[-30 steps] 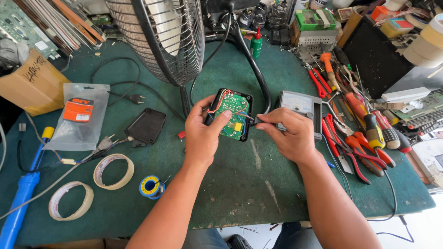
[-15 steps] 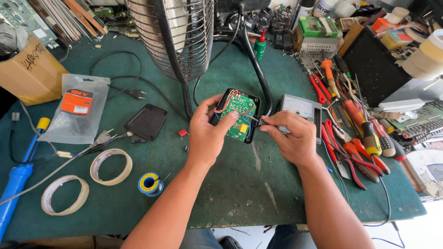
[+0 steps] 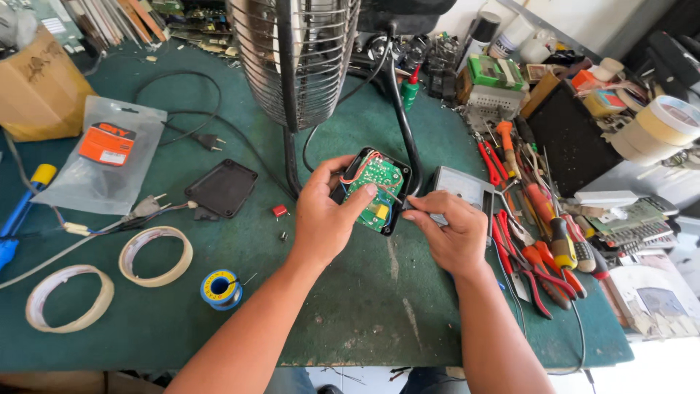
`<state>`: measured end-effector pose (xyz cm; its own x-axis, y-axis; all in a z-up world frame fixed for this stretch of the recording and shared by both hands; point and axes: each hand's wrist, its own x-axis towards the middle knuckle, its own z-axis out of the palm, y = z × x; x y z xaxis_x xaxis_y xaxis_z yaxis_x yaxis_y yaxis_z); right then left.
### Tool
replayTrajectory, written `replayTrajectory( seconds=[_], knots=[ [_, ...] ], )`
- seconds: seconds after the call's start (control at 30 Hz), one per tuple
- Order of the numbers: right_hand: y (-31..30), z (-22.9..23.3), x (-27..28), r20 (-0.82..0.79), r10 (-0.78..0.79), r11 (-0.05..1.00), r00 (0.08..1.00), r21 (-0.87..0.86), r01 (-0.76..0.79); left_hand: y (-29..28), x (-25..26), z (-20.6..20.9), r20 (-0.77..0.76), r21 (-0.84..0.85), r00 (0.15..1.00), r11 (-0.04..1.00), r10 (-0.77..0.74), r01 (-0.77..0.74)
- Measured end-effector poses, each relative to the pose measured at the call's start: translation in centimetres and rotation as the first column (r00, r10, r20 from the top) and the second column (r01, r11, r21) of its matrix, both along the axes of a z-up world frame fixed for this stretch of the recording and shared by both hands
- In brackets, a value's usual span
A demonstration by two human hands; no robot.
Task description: The person works on a small electronic device, using a screwdriver to tighten screws on the circuit board. They then place the device into a black plastic casing and secure it.
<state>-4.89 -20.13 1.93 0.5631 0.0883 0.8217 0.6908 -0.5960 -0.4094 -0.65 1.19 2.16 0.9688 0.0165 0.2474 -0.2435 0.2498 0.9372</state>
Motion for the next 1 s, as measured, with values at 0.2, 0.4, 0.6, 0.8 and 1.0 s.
replayTrajectory(
  seconds=[0.2,0.4,0.6,0.8,1.0],
  knots=[
    [0.2,0.2,-0.2,0.011,0.035,0.999,0.999,0.014,-0.035,0.1,-0.2,0.3,0.004,-0.034,1.000,0.999,-0.020,0.020],
    [0.4,0.5,-0.1,0.046,0.026,0.998,0.999,-0.059,-0.024,0.2,0.3,-0.3,-0.006,-0.017,1.000,1.000,-0.004,0.004],
    [0.4,0.8,0.0,0.043,0.028,0.998,0.999,-0.055,-0.025,-0.1,0.1,-0.4,0.057,-0.073,0.998,0.997,-0.014,0.018],
    [0.2,1.0,-0.3,-0.054,0.053,0.999,0.997,-0.004,-0.054,-0.6,-0.4,-0.7,0.143,-0.088,0.990,0.996,0.019,-0.006],
    [-0.1,0.7,0.0,-0.168,0.084,0.988,0.982,0.145,-0.060,-0.7,-0.5,-1.0,0.245,-0.067,0.969,0.998,0.017,-0.001]
  ],
)
